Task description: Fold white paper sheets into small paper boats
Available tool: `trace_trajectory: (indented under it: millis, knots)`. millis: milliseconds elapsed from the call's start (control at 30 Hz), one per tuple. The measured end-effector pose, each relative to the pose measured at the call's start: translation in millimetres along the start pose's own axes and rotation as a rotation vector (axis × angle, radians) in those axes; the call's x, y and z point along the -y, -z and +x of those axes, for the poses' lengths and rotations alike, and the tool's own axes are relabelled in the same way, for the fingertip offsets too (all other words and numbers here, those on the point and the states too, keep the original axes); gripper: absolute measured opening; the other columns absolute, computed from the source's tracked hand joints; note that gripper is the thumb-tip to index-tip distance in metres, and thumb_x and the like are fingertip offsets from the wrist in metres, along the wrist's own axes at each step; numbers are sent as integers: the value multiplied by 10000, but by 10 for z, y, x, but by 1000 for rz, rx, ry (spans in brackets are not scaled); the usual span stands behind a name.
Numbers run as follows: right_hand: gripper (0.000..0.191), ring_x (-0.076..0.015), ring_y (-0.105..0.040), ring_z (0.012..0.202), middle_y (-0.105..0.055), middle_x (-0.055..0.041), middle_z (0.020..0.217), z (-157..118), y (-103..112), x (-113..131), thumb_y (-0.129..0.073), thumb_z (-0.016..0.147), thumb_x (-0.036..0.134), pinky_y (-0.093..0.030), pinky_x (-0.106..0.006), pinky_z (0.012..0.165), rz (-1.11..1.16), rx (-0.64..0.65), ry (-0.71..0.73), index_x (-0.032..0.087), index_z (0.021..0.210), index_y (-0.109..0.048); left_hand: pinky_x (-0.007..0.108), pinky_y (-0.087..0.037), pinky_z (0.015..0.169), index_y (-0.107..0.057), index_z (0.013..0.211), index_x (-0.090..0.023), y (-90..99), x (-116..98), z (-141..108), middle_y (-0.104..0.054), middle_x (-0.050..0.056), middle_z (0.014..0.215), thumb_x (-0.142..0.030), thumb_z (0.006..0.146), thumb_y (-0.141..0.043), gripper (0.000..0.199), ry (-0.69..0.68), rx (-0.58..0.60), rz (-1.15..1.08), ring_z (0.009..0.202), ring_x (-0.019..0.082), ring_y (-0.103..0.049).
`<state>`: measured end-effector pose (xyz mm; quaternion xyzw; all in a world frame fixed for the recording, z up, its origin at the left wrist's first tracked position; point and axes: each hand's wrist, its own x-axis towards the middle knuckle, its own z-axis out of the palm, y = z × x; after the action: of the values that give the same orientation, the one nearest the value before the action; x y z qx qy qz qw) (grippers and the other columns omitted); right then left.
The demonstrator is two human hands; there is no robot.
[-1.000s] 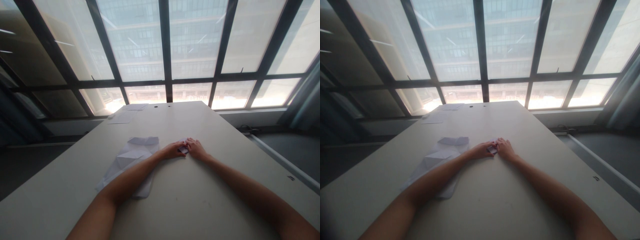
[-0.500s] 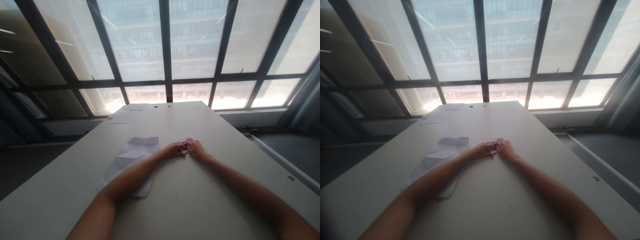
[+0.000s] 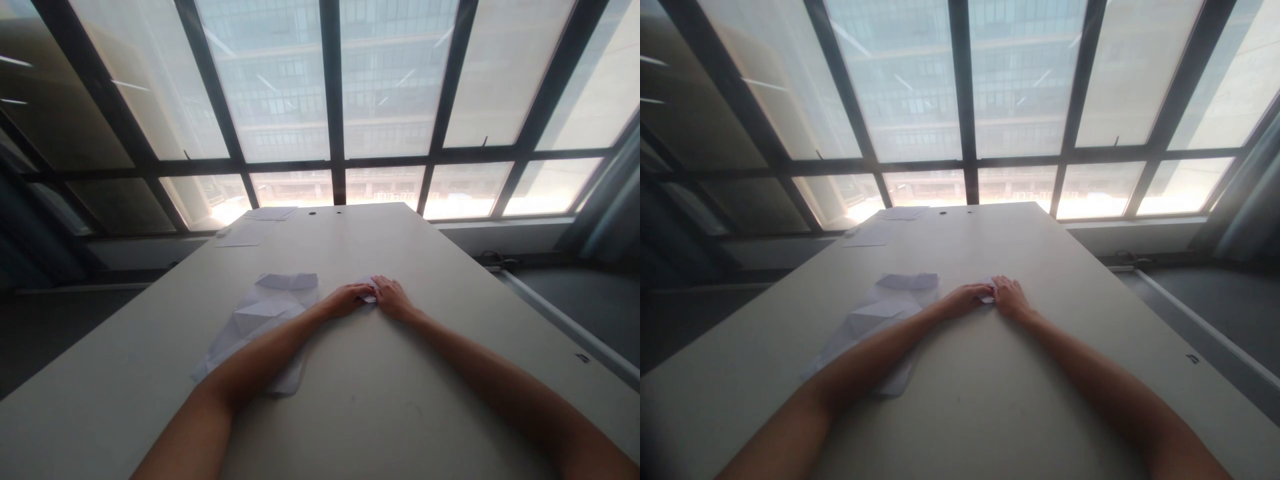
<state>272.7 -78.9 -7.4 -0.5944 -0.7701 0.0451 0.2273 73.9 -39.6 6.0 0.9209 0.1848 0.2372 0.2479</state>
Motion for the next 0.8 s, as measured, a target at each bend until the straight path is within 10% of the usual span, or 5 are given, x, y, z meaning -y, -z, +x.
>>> trace_trajectory:
  millis: [467, 800]
  knots:
    - [241, -187, -597, 858, -676, -56, 868, 4, 112, 51, -474, 949, 213, -441, -303, 851, 264, -279, 140, 186, 846, -690, 330, -459, 961, -743, 1102, -237, -3, 48, -19, -648, 54, 1084, -192, 937, -528, 275, 119, -99, 155, 985, 174, -593]
    - [320, -211, -635, 960, -720, -63, 1028, -34, 172, 107, -535, 952, 374, -459, -326, 906, 265, -54, 156, 218, 1205, -655, 343, -484, 905, -727, 1117, -189, 25, 58, 11, -674, 71, 957, -254, 965, -513, 270, 169, -163, 152, 898, 196, -626]
